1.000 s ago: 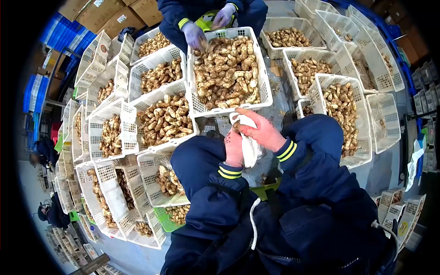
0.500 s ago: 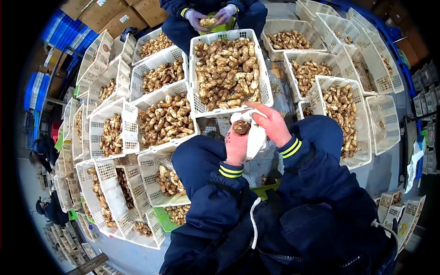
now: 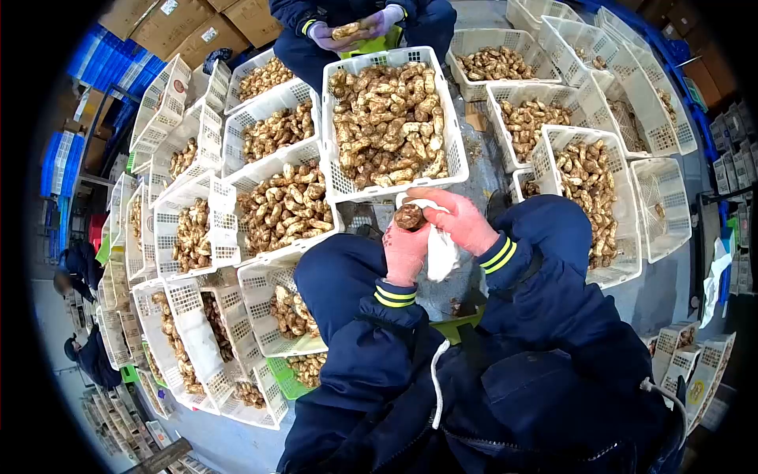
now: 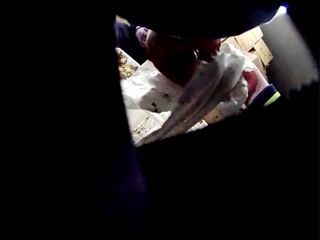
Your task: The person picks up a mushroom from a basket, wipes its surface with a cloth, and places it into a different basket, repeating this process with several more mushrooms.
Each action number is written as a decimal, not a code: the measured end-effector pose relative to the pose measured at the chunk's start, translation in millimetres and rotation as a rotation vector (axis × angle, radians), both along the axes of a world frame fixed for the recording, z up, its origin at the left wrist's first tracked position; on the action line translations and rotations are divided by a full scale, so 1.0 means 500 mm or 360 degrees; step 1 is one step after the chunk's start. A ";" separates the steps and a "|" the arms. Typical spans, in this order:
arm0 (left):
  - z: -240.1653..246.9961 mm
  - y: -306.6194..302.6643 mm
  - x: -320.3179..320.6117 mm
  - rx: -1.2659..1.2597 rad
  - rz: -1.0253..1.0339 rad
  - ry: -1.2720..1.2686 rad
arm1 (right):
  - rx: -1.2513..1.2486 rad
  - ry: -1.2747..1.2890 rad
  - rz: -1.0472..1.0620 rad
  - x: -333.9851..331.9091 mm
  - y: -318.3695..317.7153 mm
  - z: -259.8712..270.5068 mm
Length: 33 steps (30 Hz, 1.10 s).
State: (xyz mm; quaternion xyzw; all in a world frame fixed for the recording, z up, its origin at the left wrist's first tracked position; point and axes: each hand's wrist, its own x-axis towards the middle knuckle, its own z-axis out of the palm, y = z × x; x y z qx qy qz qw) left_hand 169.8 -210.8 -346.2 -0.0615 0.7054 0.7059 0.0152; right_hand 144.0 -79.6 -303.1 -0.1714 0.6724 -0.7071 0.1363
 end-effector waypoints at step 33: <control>0.023 0.005 0.003 0.1063 -0.0145 -0.0085 | 0.0782 0.0728 -0.1091 -0.044 0.040 0.001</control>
